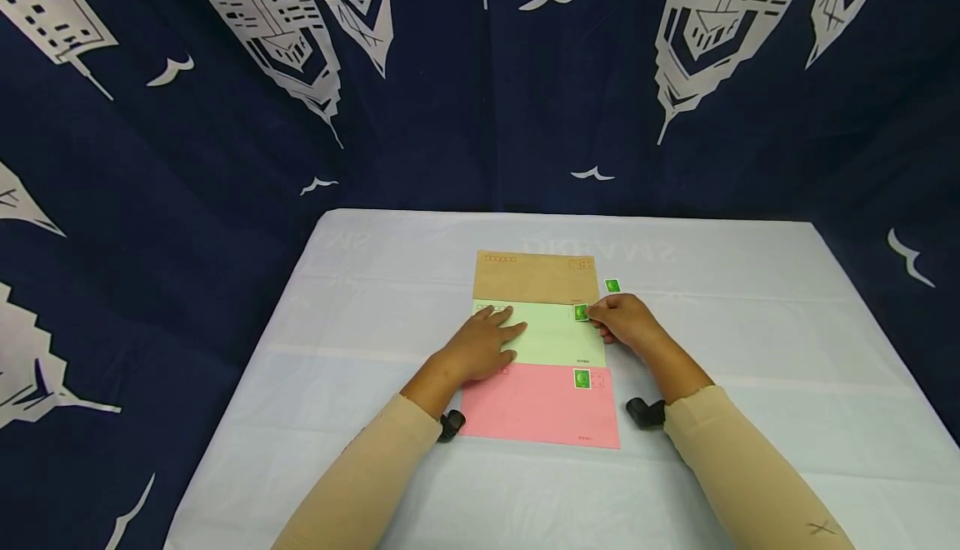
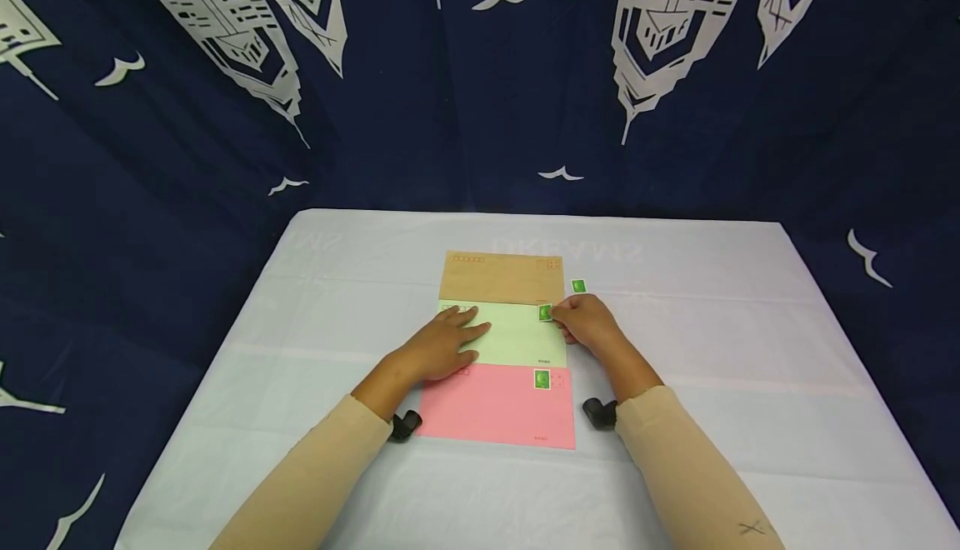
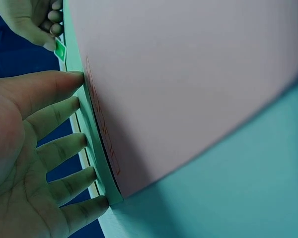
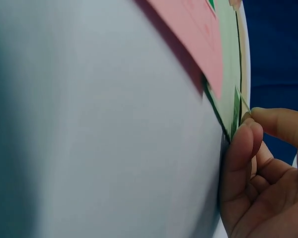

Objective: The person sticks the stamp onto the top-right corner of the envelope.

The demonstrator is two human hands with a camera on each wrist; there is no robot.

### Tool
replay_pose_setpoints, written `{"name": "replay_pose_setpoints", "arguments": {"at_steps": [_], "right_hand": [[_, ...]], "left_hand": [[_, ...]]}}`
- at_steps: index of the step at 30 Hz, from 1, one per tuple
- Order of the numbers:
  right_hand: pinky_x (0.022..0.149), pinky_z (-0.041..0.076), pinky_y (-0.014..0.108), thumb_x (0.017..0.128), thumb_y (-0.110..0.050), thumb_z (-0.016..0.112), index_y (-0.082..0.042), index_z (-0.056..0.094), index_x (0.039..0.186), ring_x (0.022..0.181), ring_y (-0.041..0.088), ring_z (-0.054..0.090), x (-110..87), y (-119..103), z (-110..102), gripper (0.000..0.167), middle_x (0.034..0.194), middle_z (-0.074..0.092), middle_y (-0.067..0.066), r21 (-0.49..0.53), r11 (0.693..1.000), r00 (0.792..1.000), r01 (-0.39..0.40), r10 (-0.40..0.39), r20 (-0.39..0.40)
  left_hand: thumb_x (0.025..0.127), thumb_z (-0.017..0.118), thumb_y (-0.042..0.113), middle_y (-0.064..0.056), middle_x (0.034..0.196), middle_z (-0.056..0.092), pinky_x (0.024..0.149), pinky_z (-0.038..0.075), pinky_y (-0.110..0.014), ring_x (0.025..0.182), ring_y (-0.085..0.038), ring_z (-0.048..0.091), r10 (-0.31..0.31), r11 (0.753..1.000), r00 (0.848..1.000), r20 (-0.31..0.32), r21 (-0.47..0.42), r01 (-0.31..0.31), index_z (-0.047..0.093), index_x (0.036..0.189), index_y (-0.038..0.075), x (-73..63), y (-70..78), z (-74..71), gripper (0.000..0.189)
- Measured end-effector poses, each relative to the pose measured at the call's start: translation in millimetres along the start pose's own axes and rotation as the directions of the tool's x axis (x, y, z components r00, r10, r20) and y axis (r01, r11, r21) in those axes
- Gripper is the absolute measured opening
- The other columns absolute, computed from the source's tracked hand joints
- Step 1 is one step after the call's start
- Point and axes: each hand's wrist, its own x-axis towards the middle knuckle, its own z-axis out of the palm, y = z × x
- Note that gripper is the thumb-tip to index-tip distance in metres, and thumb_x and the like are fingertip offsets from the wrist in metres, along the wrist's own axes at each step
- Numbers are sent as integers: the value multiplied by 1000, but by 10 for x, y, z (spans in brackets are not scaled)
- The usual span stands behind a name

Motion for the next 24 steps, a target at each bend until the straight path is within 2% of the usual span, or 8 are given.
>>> {"name": "replay_pose_setpoints", "arguments": {"at_steps": [9, 24], "right_hand": [[60, 52, 21, 101, -20, 58, 1, 63, 94, 65, 9, 52, -24, -30, 34, 23, 70, 52, -2, -38, 999, 1000, 4, -5, -19], [60, 49, 23, 98, -26, 59, -3, 66, 96, 62, 11, 54, 5, -40, 51, 24, 68, 55, -1, -174, 984, 998, -28, 19, -55]], "left_hand": [[104, 56, 34, -6, 168, 27, 128, 23, -48, 157, -35, 21, 1, 1000, 1000, 4, 10, -1, 42, 156, 26, -4, 5, -1, 54], [104, 55, 34, -6, 168, 26, 129, 22, -47, 157, -35, 21, 2, 1000, 1000, 10, 11, -2, 41, 156, 26, -12, 20, -27, 55]]}}
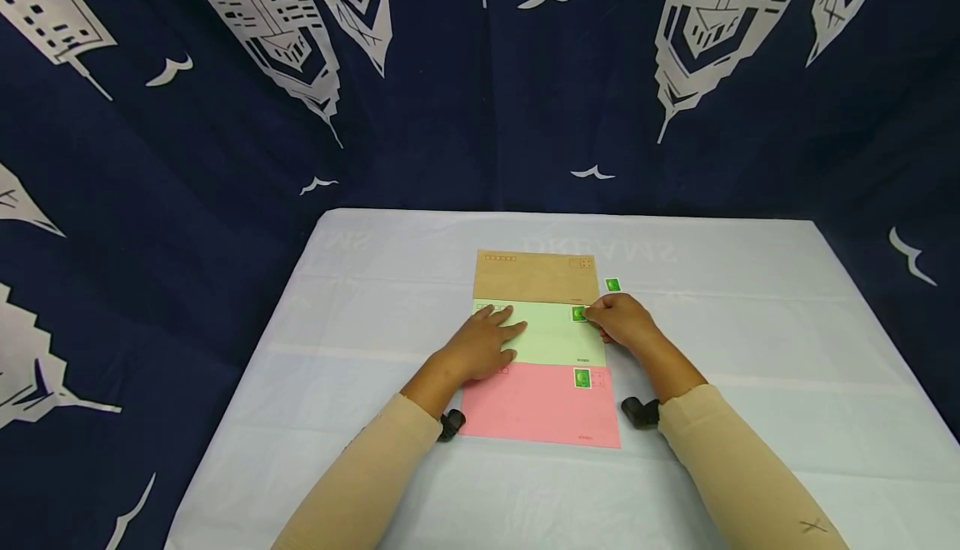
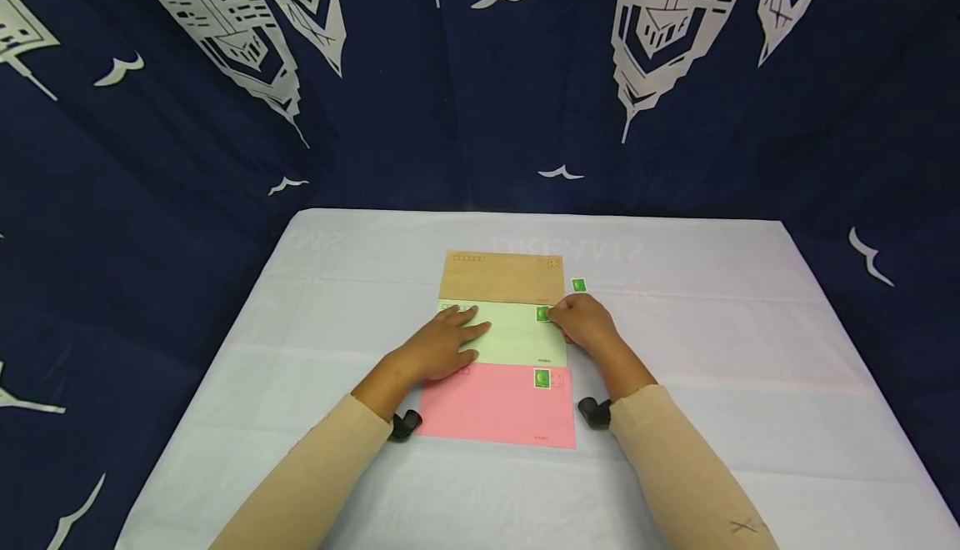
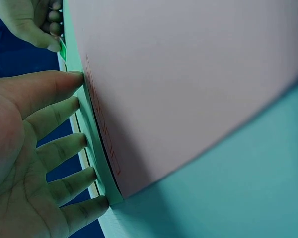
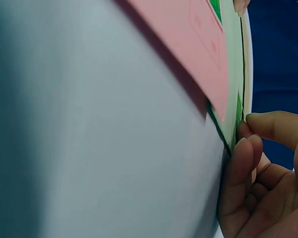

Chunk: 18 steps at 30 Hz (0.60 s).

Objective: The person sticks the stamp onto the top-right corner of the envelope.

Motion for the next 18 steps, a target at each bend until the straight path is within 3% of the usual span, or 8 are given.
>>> {"name": "replay_pose_setpoints", "arguments": {"at_steps": [18], "right_hand": [[59, 45, 25, 98, -29, 59, -4, 67, 95, 61, 12, 54, -34, -38, 15, 27, 66, 57, -2, -66, 998, 1000, 6, -7, -27]], "left_hand": [[104, 56, 35, -5, 168, 27, 128, 23, -48, 157, -36, 21, -3, 1000, 1000, -6, 0, 3, 42, 156, 26, 7, -4, 10, 54]]}}
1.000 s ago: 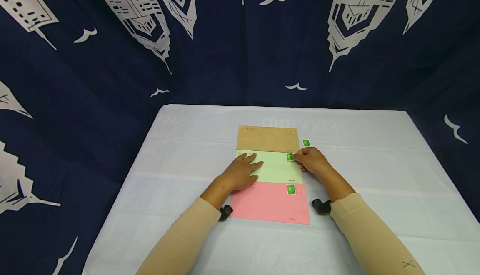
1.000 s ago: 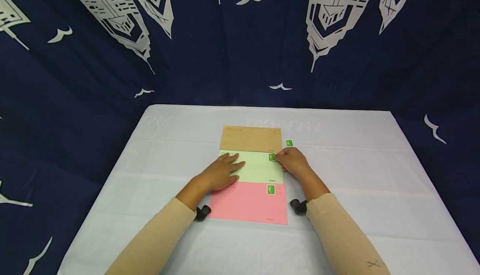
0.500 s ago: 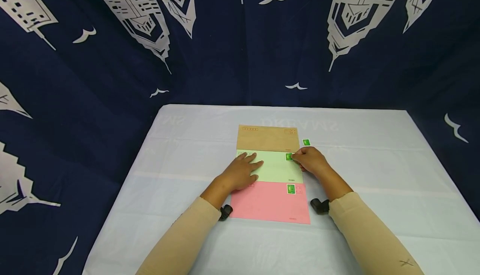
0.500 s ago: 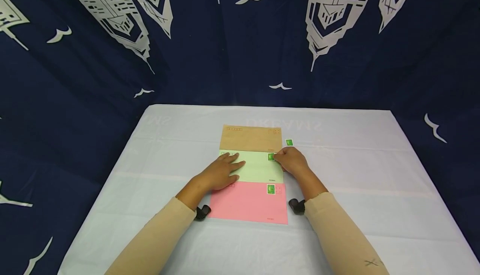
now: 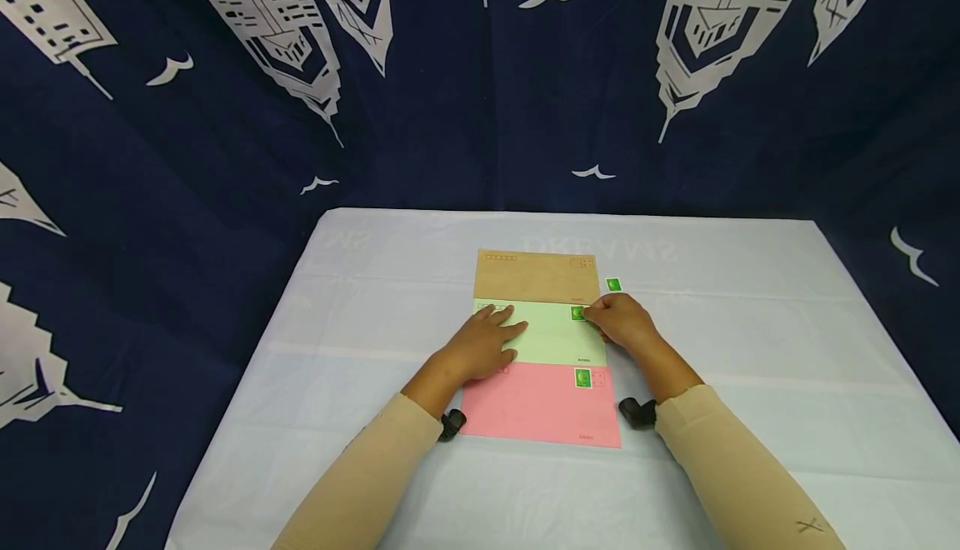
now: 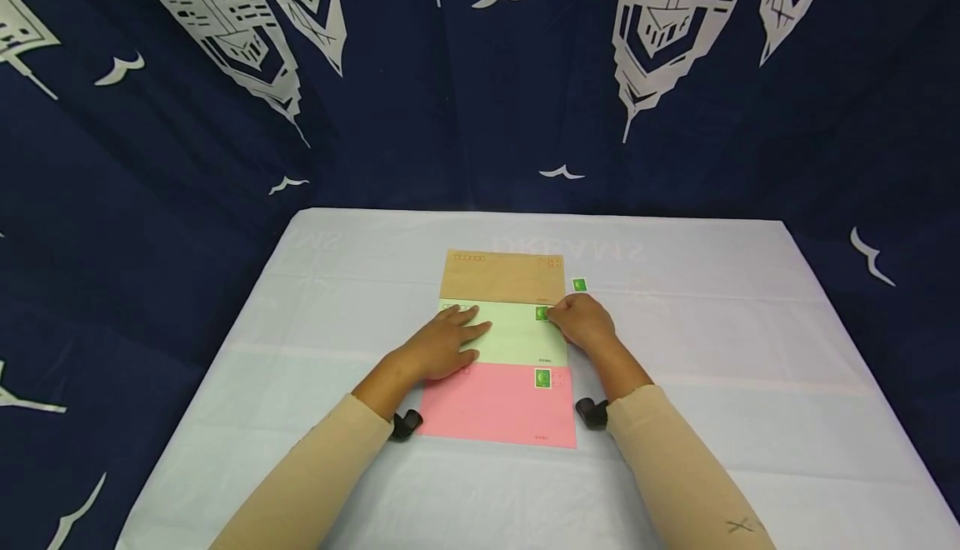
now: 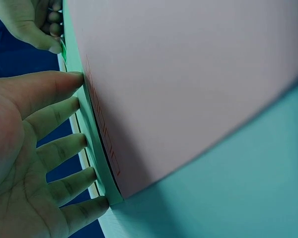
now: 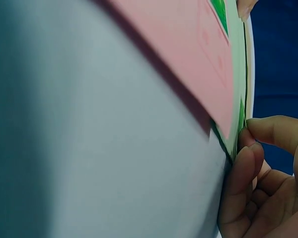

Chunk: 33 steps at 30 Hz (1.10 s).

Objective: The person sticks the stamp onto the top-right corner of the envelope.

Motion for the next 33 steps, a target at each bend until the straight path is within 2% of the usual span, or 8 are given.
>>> {"name": "replay_pose_setpoints", "arguments": {"at_steps": [16, 20, 27, 33], "right_hand": [[57, 42, 26, 97, -29, 59, -4, 68, 95, 59, 15, 52, 4, -6, 24, 27, 58, 55, -1, -47, 999, 999, 9, -10, -39], [58, 42, 26, 97, -29, 60, -4, 69, 96, 62, 16, 54, -6, -21, 33, 27, 61, 57, 0, -60, 998, 999, 10, -13, -49], [59, 42, 26, 96, -29, 62, -4, 68, 90, 71, 19, 55, -32, -49, 38, 27, 76, 62, 4, -88, 996, 998, 23, -28, -59], [56, 44, 25, 98, -28, 60, -2, 67, 91, 64, 15, 54, -25, -35, 27, 27, 71, 59, 3, -39, 999, 999, 5, -6, -42]], "left_hand": [[104, 55, 35, -5, 168, 26, 128, 23, -48, 157, -35, 20, 0, 1000, 1000, 4, 17, 0, 41, 156, 27, 6, 0, 5, 54], [105, 55, 35, -5, 169, 25, 129, 22, -48, 157, -35, 20, 0, 1000, 1000, 6, 19, 0, 40, 156, 26, 4, 2, 3, 54], [105, 54, 34, -6, 168, 26, 128, 23, -48, 157, -36, 21, 5, 1000, 1000, 3, 17, -5, 41, 156, 25, -2, 7, -12, 54], [105, 54, 34, -7, 168, 27, 129, 23, -46, 157, -35, 22, 8, 999, 1000, 7, 31, -8, 41, 156, 25, -6, 12, -17, 54]]}}
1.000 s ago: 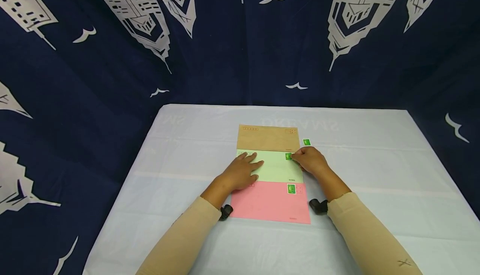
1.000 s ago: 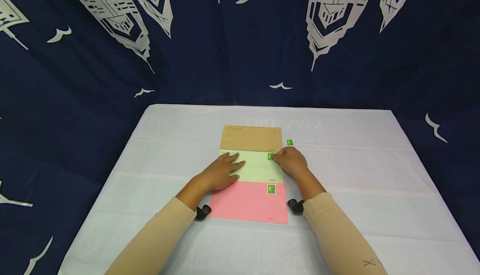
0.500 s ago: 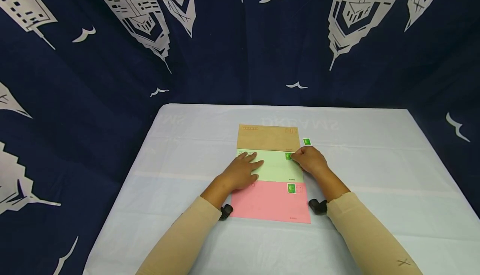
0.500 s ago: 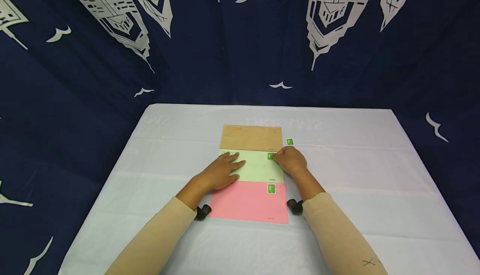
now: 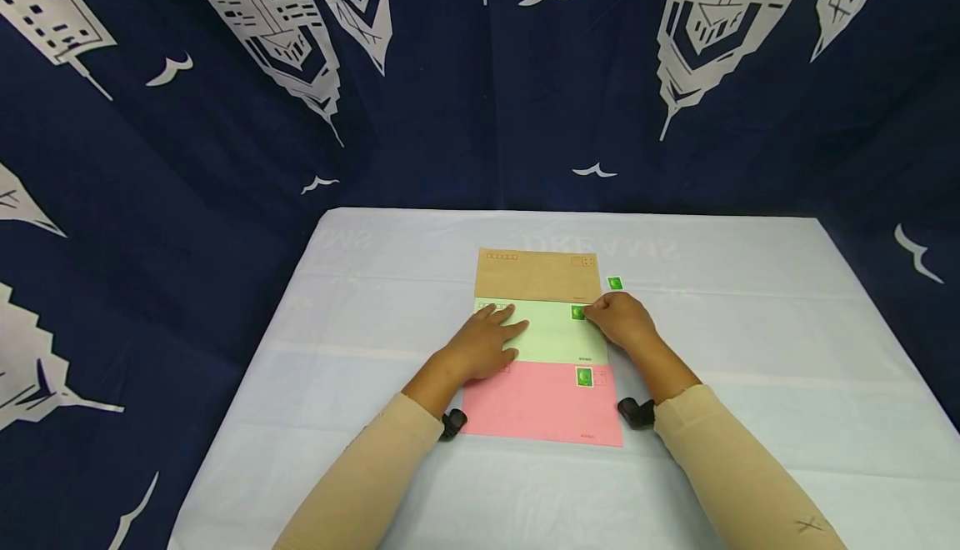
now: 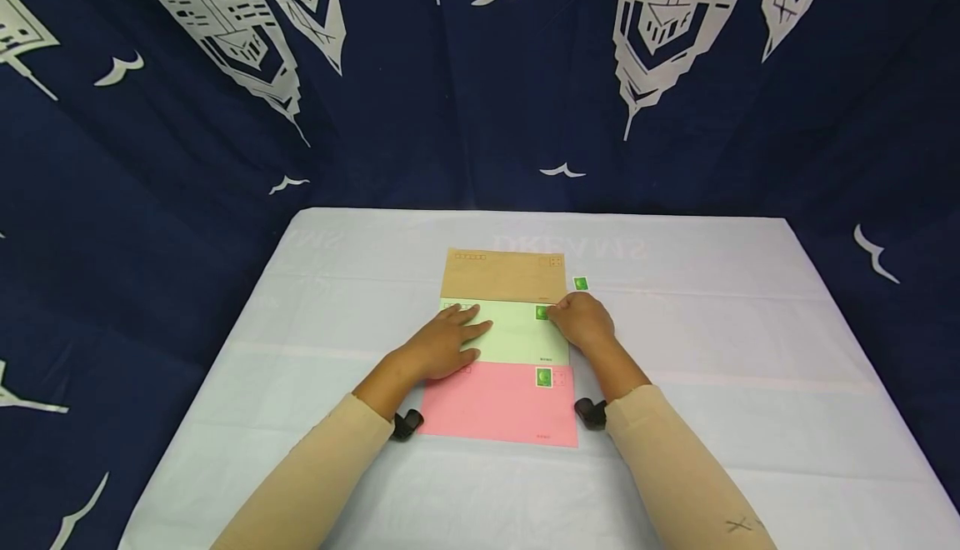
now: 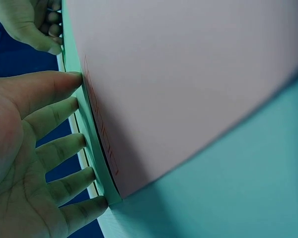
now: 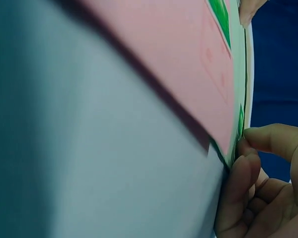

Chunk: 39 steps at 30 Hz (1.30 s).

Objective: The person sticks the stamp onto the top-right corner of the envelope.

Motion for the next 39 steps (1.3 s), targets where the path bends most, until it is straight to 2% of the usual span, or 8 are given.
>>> {"name": "replay_pose_setpoints", "arguments": {"at_steps": [10, 16, 20, 25, 29, 33, 36, 39], "right_hand": [[60, 55, 23, 103, -25, 52, 2, 61, 105, 64, 11, 56, -10, 32, -57, 29, 71, 54, 2, 199, 980, 998, -23, 11, 62], [62, 50, 26, 103, -24, 51, -1, 60, 111, 70, 16, 57, -77, 56, -48, 26, 81, 60, 6, 112, 992, 998, 60, -62, 15], [72, 49, 33, 104, -20, 50, 2, 63, 118, 85, 23, 58, -155, 77, -33, 29, 98, 62, 14, -22, 978, 977, 206, -207, -50], [90, 52, 48, 104, -12, 48, 8, 58, 136, 106, 35, 59, -257, 145, -14, 39, 118, 60, 23, -230, 897, 913, 379, -403, -67], [97, 52, 52, 102, -6, 51, 7, 57, 139, 115, 38, 59, -336, 191, -13, 39, 124, 61, 22, -347, 799, 850, 491, -527, -12], [95, 54, 50, 98, -1, 58, 5, 60, 136, 111, 36, 61, -399, 205, -13, 39, 122, 64, 19, -429, 698, 785, 573, -617, 45], [91, 54, 48, 96, -1, 62, 3, 62, 135, 109, 34, 62, -422, 197, -7, 39, 121, 64, 17, -488, 643, 760, 591, -646, 70], [85, 54, 46, 95, -2, 63, 0, 64, 134, 105, 32, 62, -419, 188, 5, 39, 119, 64, 16, -543, 602, 751, 586, -654, 86]], "left_hand": [[105, 54, 35, -6, 168, 26, 129, 22, -47, 157, -36, 22, -4, 1000, 1000, -2, -4, 4, 41, 156, 25, 2, 2, 7, 54], [105, 54, 35, -6, 168, 26, 129, 22, -47, 156, -36, 22, -2, 1000, 1000, 2, -4, 2, 41, 156, 25, -2, 2, -1, 54], [105, 54, 35, -6, 168, 26, 129, 21, -46, 157, -36, 21, 0, 1000, 1000, 1, -6, 0, 41, 156, 25, 0, -4, 4, 54], [105, 54, 35, -6, 169, 25, 129, 21, -46, 157, -35, 21, 0, 1000, 1000, 3, -5, 1, 40, 157, 26, 11, -12, 19, 54], [105, 53, 35, -6, 169, 25, 129, 21, -46, 157, -35, 21, -1, 1000, 1000, 7, -4, 1, 40, 157, 26, 16, -9, 24, 54], [105, 54, 35, -6, 168, 26, 129, 21, -46, 157, -35, 21, -1, 1000, 1000, 5, 0, 1, 40, 157, 25, 10, -5, 17, 54], [105, 54, 35, -6, 168, 26, 129, 21, -46, 157, -35, 21, -3, 1000, 1000, 5, 0, 3, 40, 156, 25, 7, -4, 11, 54], [104, 56, 35, -6, 168, 27, 129, 22, -46, 156, -36, 22, -5, 1000, 1000, -1, -6, 5, 42, 156, 25, 7, 0, 11, 55]]}}
